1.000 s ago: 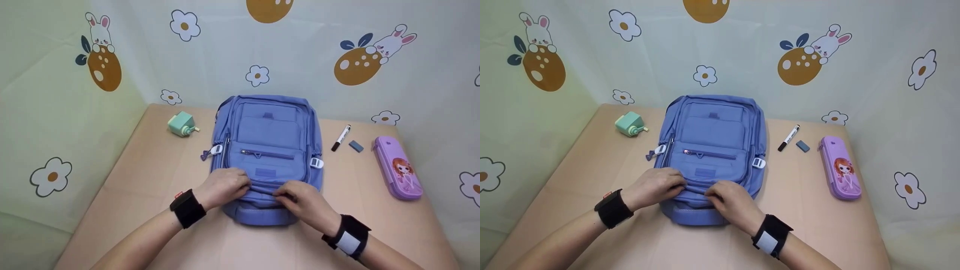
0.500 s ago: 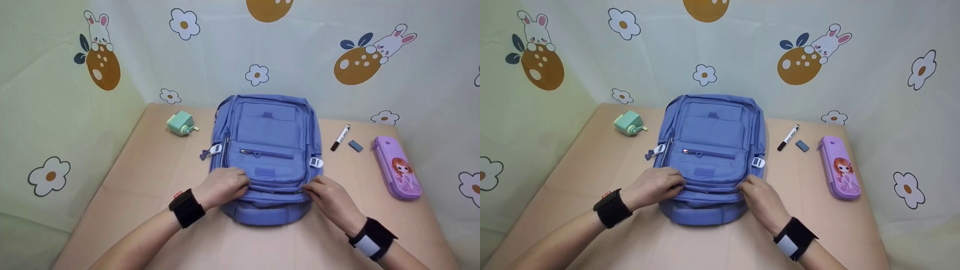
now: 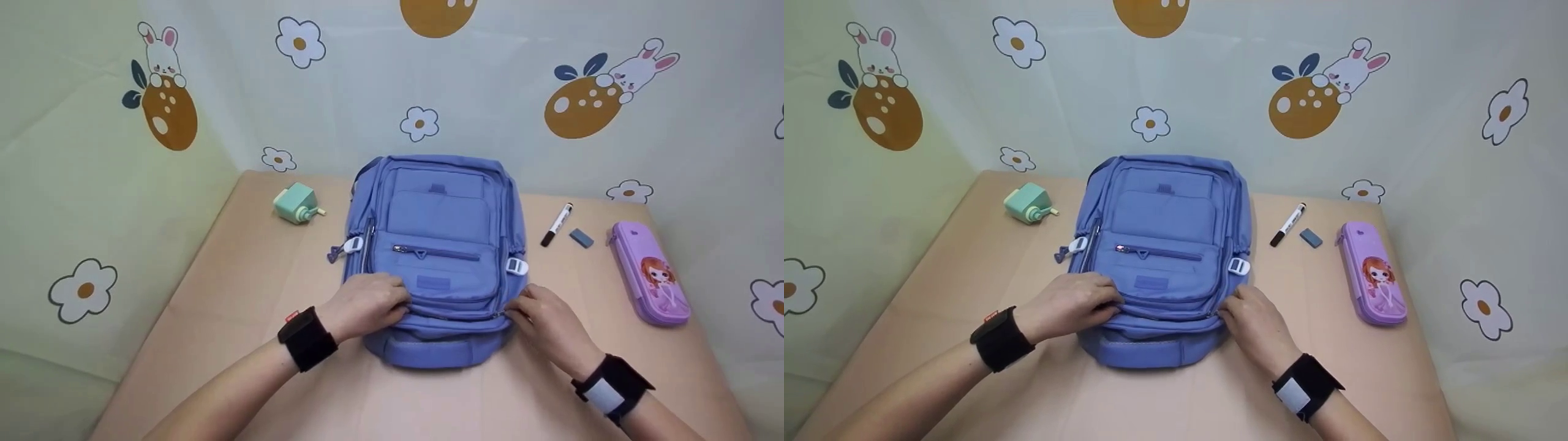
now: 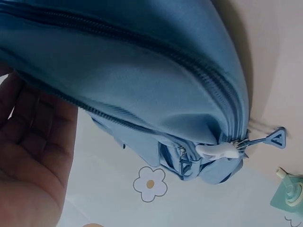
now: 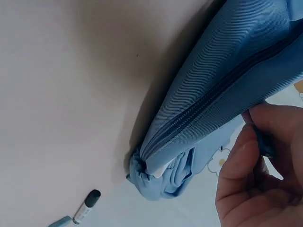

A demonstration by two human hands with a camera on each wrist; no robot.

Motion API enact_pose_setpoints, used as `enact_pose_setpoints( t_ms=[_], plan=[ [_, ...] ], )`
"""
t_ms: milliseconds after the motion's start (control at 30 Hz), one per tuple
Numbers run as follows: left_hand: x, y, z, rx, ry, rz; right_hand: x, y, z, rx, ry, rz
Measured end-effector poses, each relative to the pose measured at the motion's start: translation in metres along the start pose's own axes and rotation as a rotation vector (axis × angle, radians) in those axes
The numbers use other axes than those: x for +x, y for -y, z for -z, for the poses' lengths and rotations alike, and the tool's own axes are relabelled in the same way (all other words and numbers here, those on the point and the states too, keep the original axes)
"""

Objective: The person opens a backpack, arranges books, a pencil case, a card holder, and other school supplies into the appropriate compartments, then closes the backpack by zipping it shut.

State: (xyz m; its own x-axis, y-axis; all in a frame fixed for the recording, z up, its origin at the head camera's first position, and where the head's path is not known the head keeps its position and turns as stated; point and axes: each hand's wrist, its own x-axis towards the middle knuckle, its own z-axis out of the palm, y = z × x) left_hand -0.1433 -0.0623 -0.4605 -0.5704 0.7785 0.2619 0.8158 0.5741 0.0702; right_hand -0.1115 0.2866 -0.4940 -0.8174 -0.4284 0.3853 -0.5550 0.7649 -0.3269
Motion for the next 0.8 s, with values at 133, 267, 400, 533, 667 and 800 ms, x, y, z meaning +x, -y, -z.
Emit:
enact_pose_setpoints(
  t_ms=[133,267,400,533,667,800],
  plan=[
    [0.013,-0.008,0.004,-0.003,0.025,-0.018,0.001,0.002,0.001,-0.010,-0.003,-0.032],
    [0.034,-0.024,0.003,0.021,0.062,-0.029,0.004,0.006,0.002,0.022,-0.027,-0.063],
    [0.054,-0.042,-0.002,0.066,0.089,-0.025,0.008,0.010,0.004,0.097,-0.072,-0.110],
    [0.066,-0.056,-0.008,0.156,0.079,-0.025,0.011,0.012,0.005,0.164,-0.119,-0.129],
    [0.070,-0.063,-0.012,0.239,0.068,-0.036,0.012,0.012,0.006,0.200,-0.114,-0.153],
    [0.070,-0.063,-0.016,0.259,0.064,-0.040,0.011,0.012,0.008,0.184,-0.093,-0.148]
  ],
)
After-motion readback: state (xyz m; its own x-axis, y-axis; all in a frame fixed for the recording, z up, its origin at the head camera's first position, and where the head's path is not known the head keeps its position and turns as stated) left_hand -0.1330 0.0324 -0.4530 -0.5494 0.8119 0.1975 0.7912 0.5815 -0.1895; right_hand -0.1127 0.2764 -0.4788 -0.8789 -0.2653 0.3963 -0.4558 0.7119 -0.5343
